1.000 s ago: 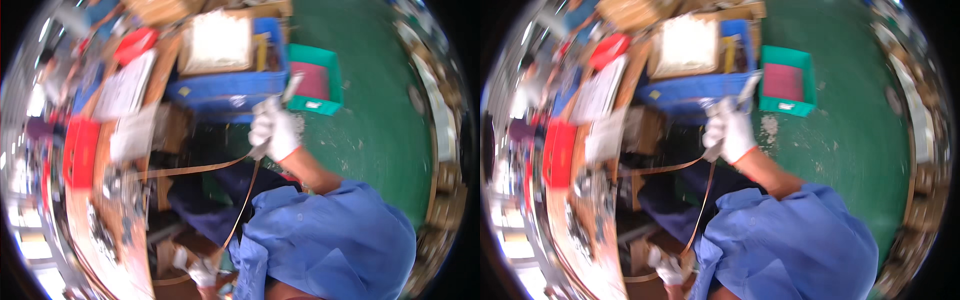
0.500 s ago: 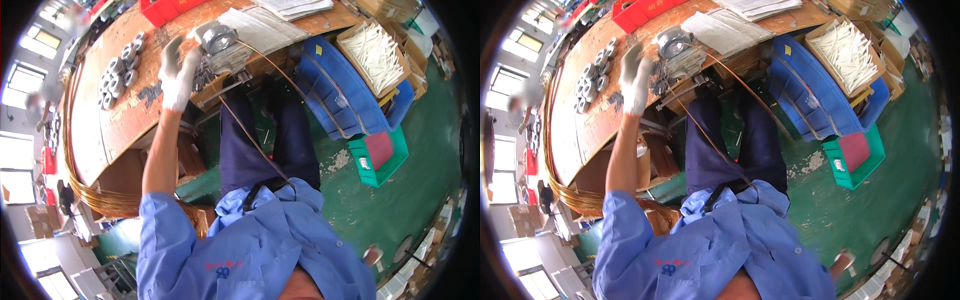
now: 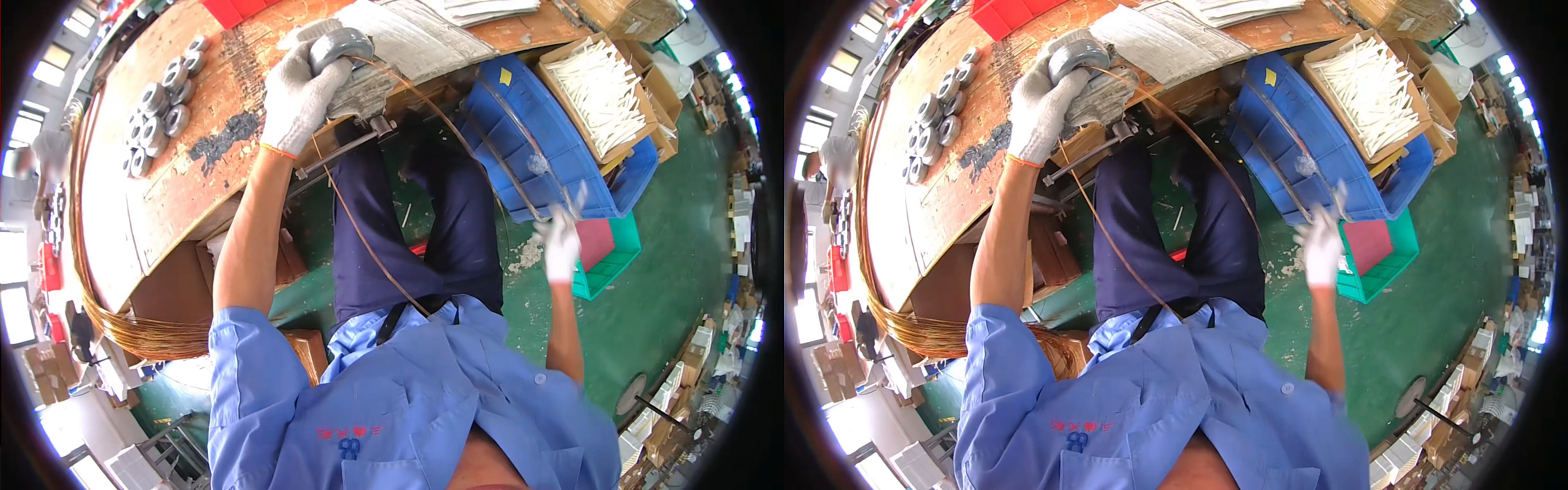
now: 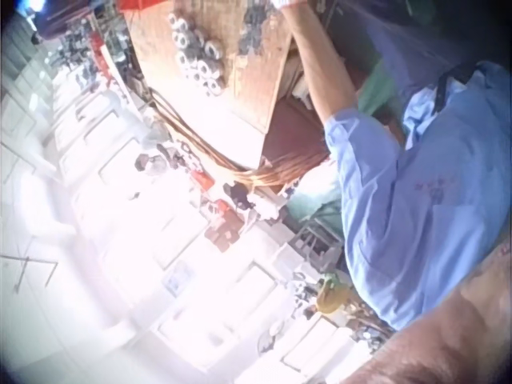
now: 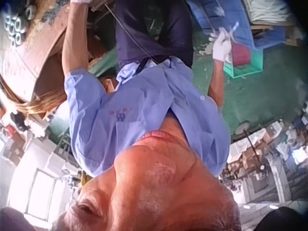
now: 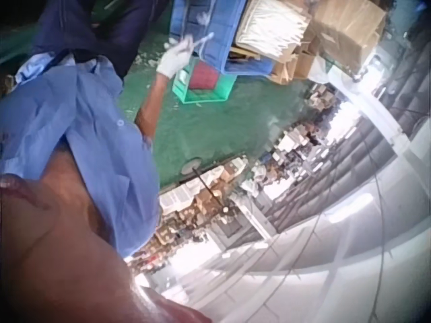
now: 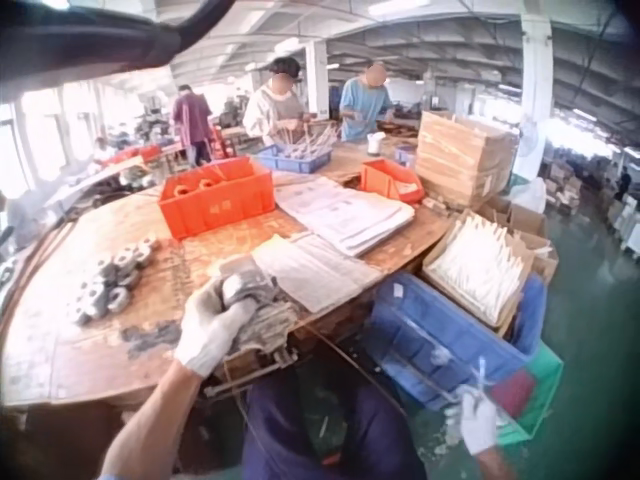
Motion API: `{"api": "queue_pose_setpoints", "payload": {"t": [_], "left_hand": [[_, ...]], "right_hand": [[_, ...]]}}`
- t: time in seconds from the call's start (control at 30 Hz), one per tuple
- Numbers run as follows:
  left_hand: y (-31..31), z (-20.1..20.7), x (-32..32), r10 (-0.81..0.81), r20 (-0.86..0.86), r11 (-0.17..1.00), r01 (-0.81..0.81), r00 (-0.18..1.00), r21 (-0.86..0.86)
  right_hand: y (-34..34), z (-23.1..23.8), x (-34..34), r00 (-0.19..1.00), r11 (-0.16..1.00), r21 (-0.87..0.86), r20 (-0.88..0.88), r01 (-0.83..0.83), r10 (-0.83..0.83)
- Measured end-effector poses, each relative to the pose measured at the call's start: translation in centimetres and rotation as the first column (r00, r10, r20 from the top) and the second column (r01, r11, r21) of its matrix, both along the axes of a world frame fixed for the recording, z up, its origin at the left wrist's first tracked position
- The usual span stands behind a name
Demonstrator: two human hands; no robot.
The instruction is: Winding copper wire onto a metal core held in a vise using a guiding tool.
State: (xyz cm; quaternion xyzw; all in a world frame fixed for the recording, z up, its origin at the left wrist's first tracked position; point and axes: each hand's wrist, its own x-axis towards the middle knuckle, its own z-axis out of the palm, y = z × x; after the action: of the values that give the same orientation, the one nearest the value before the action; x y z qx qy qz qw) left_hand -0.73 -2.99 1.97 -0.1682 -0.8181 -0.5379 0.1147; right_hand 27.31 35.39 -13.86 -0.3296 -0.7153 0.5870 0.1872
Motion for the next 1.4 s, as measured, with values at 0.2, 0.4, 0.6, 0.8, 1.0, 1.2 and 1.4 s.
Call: {"api": "queue_pose_setpoints", "payload": {"t": [0.2,0.4,0.6,0.8,1.0,1.2,1.4], "left_hand": [[0.5,-0.4,-0.3,-0.079,0.064,0.991,0.072,0.995,0.111],[0.7,1.0,0.2,-0.106,0.104,0.979,0.086,0.989,0.184],[1.2,1.0,1.0,-0.194,0.196,0.939,0.124,0.961,0.321],[1.1,1.4,1.5,-0.146,0.139,0.964,0.109,0.979,0.242],[0.9,1.7,1.1,-0.138,0.141,0.984,0.121,0.980,0.128],[1.9,1.4,1.6,-0.118,0.017,0.986,0.116,0.993,0.120],[1.6,0.0,2.1,-0.061,0.095,0.967,0.035,0.994,0.254]], "right_hand": [[-10.2,12.8,-20.2,0.548,0.557,-0.045,0.125,-0.830,0.827],[-13.6,14.3,-23.3,0.326,0.315,-0.404,0.044,-0.859,0.944],[-13.5,12.1,-23.5,0.418,0.275,-0.693,-0.042,-0.666,0.907],[-11.2,10.9,-23.0,0.564,0.313,-0.705,-0.148,-0.636,0.813],[-6.5,10.7,-24.3,0.671,0.415,-0.713,-0.105,-0.565,0.734],[-11.8,-0.2,-21.7,0.630,0.509,-0.502,-0.096,-0.700,0.771],[-11.6,-0.4,-17.0,0.925,0.780,-0.541,0.011,-0.314,0.380]]}}
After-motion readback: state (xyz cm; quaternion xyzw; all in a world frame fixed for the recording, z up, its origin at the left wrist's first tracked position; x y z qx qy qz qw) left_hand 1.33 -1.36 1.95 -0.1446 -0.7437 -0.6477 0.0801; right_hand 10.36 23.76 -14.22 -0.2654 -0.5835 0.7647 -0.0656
